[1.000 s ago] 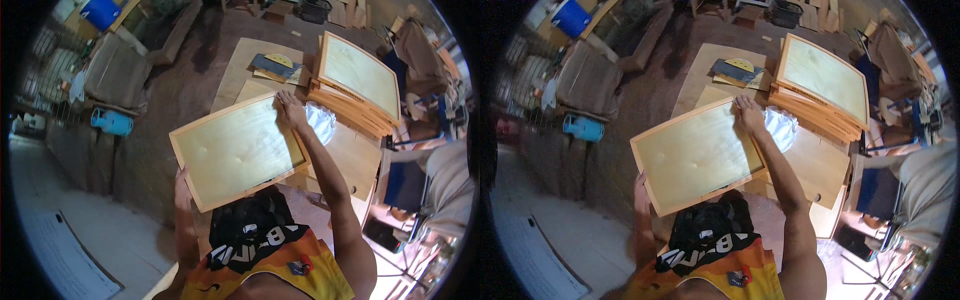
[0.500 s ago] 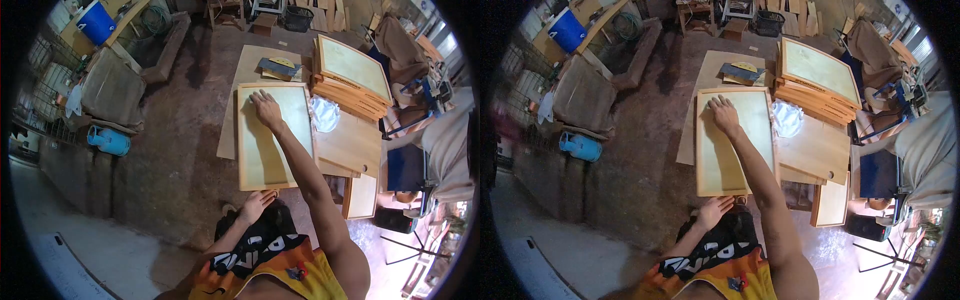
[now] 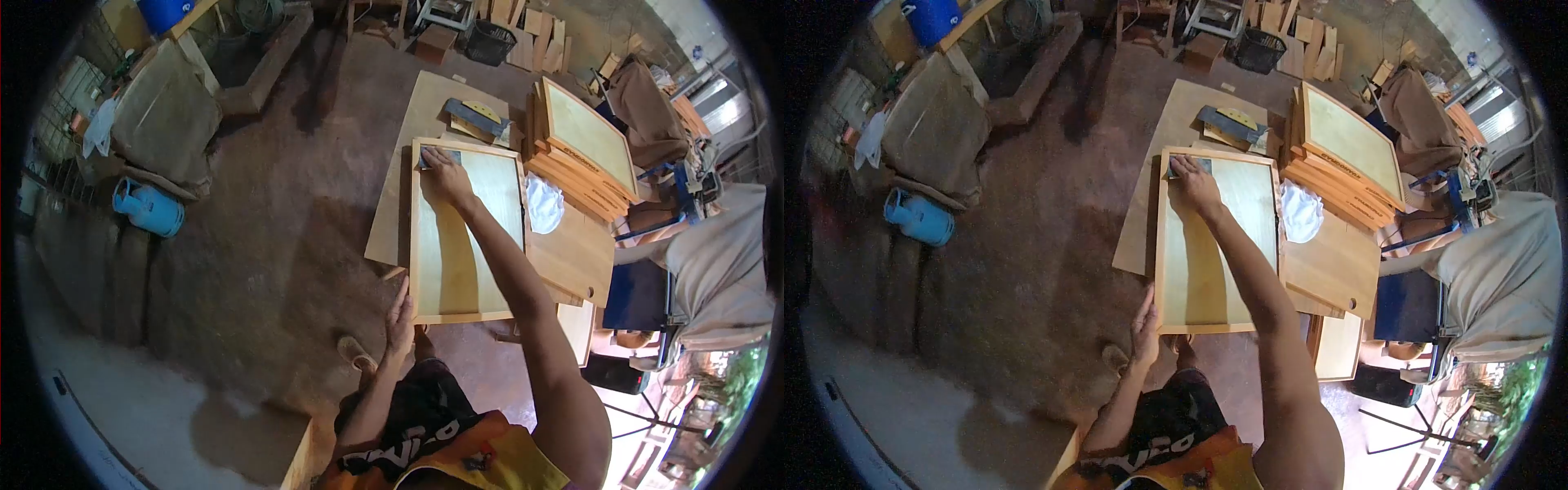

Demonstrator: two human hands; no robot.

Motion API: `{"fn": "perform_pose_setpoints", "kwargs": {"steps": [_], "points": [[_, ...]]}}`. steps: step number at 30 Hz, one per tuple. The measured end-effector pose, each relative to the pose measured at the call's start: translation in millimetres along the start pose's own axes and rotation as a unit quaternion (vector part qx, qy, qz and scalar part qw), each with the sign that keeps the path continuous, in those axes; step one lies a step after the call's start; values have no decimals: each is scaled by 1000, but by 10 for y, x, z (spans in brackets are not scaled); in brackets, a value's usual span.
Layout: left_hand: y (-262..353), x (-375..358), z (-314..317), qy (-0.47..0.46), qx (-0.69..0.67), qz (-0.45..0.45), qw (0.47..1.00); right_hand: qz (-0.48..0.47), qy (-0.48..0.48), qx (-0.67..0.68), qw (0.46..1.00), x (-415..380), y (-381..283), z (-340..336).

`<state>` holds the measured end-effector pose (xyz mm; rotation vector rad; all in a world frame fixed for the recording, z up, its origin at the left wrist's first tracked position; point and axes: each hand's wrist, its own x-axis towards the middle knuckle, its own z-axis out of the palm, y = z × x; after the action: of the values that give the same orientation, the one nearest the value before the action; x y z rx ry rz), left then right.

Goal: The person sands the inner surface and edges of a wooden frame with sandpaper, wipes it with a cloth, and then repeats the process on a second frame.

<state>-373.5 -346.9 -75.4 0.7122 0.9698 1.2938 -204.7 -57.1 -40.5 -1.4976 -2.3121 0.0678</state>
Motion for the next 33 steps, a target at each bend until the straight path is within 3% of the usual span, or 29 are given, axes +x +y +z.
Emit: {"fn": "perform_pose_setpoints", "kwargs": {"steps": [2,5,6,10,11,12,13,14,17,18,21,22,25,28,29,30,31,32,33], "points": [[7,-4,-116,14,23,-30,999,-12,-5,-23,1000,-171,14,79],[90,77,-77,22,50,-8,998,-43,-17,-57,997,25,253,88],[77,45,-97,25,51,-13,998,13,-24,23,999,59,150,40],[147,83,-35,43,-18,-43,998,-34,59,69,995,-374,66,220],[118,92,-63,58,-6,-46,997,6,3,89,996,-830,-378,-33],[156,-31,-96,67,3,-65,996,68,-84,215,971,-1302,-832,-531],[195,21,-34,71,2,-67,995,20,-94,199,975,-2014,-819,-239],[247,81,-7,64,7,-67,996,0,-156,170,973,-2515,-1072,-417],[242,219,-39,46,2,-33,998,27,-274,230,933,-2274,-1097,-1113],[252,152,-69,39,10,-24,999,-7,-123,211,970,-2006,-836,-1043],[361,194,-6,56,22,-59,996,-54,17,26,998,-685,-64,-755],[322,184,-13,59,19,-65,996,-89,5,6,996,-382,248,-566],[167,285,11,82,66,-50,993,-38,22,33,999,-143,780,-134],[248,299,22,143,156,-84,974,-36,108,49,992,-107,659,81],[207,355,-17,149,162,-43,975,-14,95,63,993,-125,543,-70],[131,329,6,151,163,-14,975,-11,160,33,987,-333,409,43],[157,225,-76,164,175,-22,970,115,-50,237,963,-743,23,-220],[170,232,-81,169,173,-25,970,29,32,100,994,-1405,-356,-283],[130,286,4,165,158,-28,973,37,-108,91,989,-2008,-691,-459]]}}
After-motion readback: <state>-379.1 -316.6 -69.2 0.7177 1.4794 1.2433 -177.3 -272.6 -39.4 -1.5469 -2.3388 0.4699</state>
